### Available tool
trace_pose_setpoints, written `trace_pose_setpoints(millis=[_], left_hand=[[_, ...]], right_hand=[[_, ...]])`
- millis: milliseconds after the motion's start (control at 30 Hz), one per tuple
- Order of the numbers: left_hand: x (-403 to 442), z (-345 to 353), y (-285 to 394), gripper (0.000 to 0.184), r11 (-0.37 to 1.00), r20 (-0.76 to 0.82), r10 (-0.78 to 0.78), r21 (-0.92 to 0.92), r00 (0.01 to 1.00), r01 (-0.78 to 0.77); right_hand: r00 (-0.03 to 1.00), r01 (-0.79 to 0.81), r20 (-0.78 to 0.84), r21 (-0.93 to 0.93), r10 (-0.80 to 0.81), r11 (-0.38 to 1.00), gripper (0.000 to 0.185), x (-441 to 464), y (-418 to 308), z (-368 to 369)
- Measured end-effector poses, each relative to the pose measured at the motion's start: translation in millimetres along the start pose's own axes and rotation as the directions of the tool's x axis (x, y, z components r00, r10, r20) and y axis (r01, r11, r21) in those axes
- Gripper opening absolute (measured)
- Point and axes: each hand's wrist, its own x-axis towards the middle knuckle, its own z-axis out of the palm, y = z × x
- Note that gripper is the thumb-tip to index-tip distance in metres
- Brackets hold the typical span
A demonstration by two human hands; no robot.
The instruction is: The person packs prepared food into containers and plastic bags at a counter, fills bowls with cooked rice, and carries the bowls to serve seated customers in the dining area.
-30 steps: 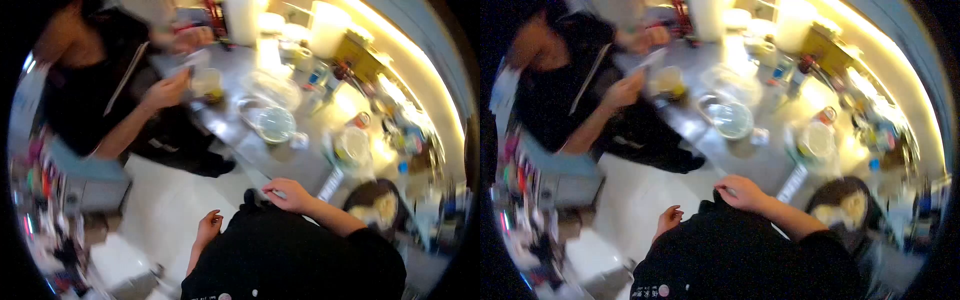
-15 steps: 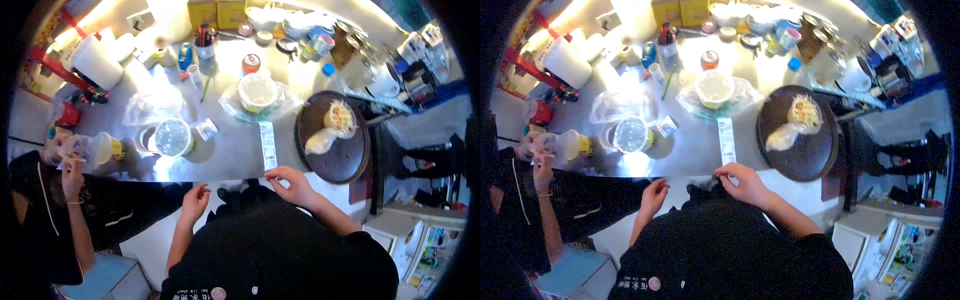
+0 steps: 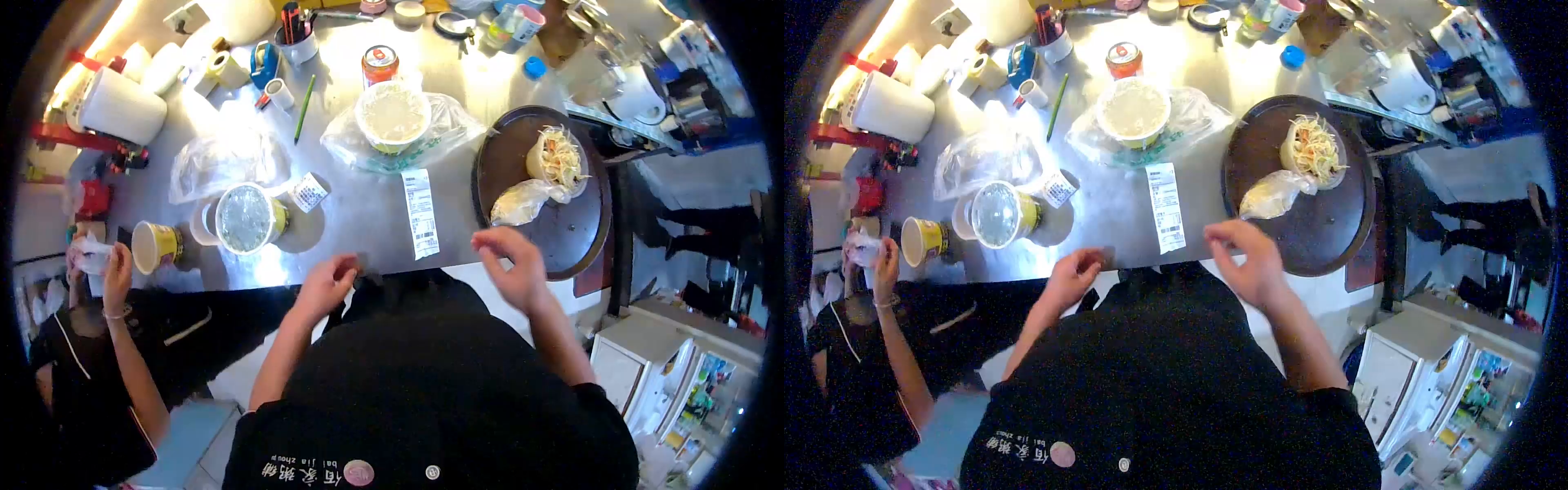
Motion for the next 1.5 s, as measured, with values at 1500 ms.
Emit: trace_pose_setpoints(millis=[1500], left_hand=[[131.3, -19.0, 71.7, 0.047, 0.963, -0.307, -0.076, 0.224, 0.949, 0.150]], right_hand=[[0.987, 0.154, 0.061, -0.661, -0.152, 0.734, 0.082, 294.3, 4.2, -47.0]])
